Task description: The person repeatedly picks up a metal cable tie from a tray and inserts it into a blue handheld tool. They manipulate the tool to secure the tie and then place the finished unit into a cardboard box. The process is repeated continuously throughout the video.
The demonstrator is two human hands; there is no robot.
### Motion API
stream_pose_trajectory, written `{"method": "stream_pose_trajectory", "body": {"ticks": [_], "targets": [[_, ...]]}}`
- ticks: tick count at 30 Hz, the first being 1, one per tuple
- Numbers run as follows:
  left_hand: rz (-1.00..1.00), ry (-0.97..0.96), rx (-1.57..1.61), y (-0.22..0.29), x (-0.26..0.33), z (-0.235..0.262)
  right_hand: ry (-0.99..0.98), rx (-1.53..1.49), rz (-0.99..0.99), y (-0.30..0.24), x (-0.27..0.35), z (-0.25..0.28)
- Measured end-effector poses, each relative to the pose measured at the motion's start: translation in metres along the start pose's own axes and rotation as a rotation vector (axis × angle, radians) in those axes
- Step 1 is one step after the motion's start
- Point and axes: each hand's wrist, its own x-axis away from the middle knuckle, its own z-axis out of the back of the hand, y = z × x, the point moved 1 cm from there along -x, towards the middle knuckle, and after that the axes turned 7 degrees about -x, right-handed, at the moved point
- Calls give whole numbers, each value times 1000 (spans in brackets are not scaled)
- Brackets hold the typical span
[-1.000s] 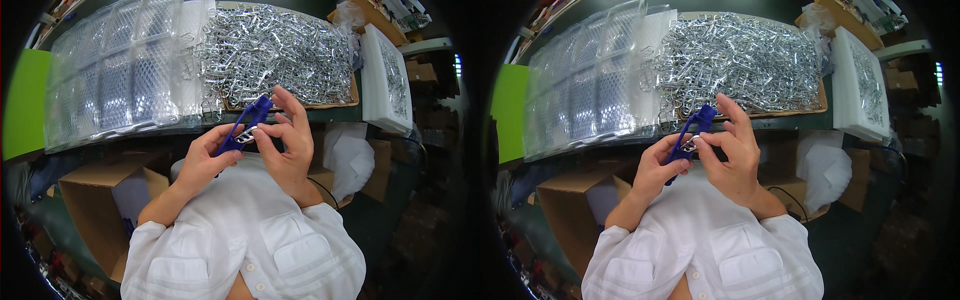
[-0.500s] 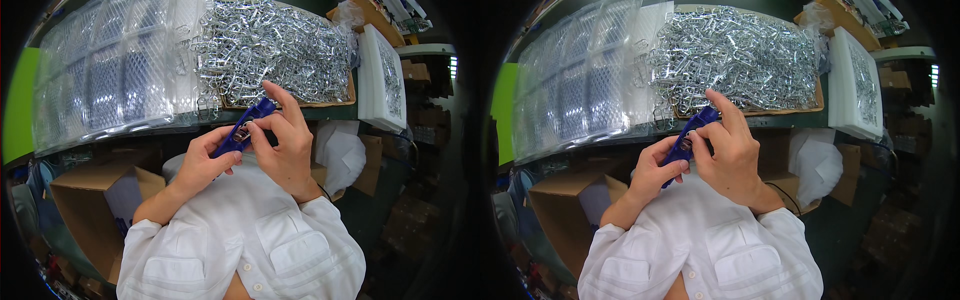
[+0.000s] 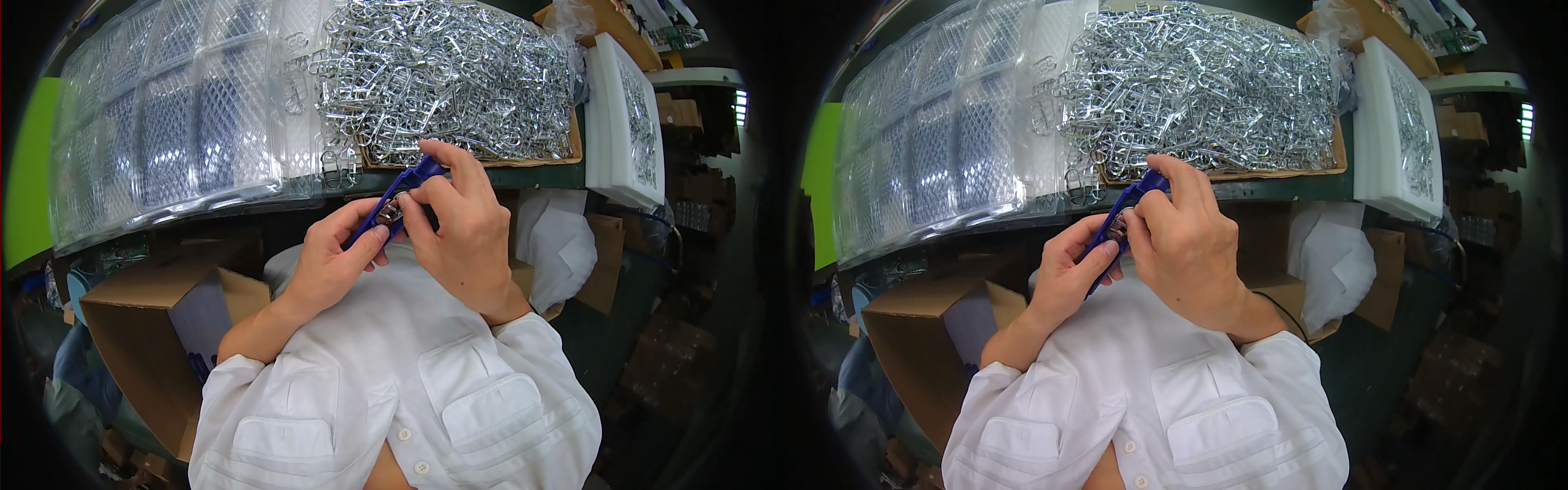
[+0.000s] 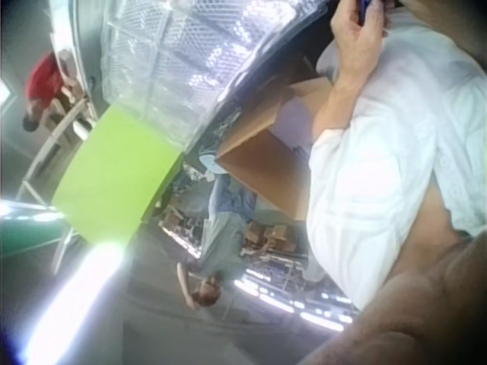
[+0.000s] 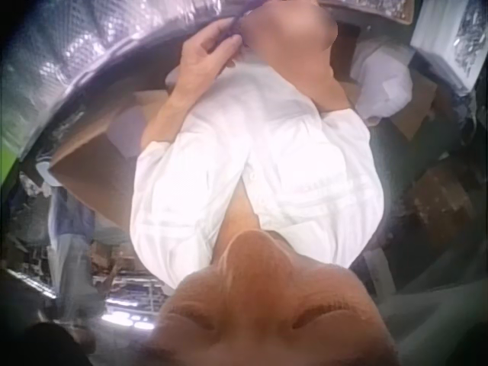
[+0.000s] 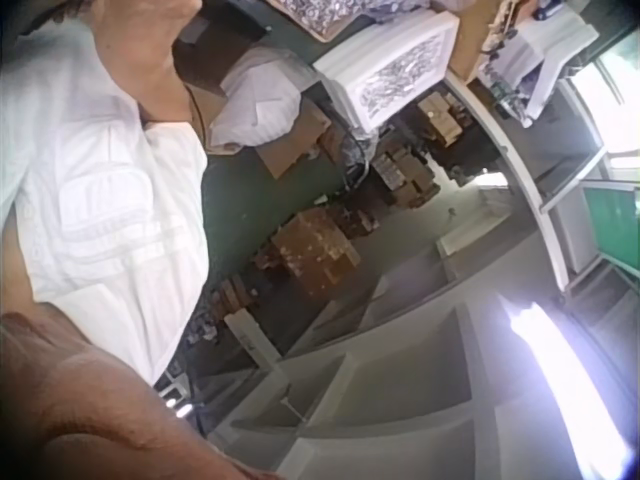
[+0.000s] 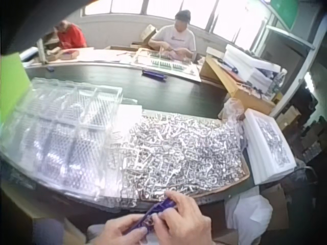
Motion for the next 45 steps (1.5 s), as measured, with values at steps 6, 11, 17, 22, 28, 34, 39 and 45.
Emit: {"method": "stream_pose_trajectory", "body": {"ticks": [6,11,17,22,28,34,39,45], "targets": [[-118,30,-78,-1,-3,-6,123,49,-95,-5,3,2],[-157,46,-150,4,-2,-7,190,-130,-175,-6,4,-1],[-158,49,-257,9,2,-10,61,-474,-301,15,17,-10],[-152,65,-314,6,3,-12,5,-403,-346,21,21,-10],[-177,62,-346,-6,-5,-13,27,-426,-372,24,18,-22],[-154,83,-438,-5,-12,-11,49,-419,-387,35,18,-33],[-107,169,-401,-13,-16,-9,46,-283,-334,25,17,-34],[-342,258,-503,-22,-32,-9,132,-238,-261,43,22,-44]]}}
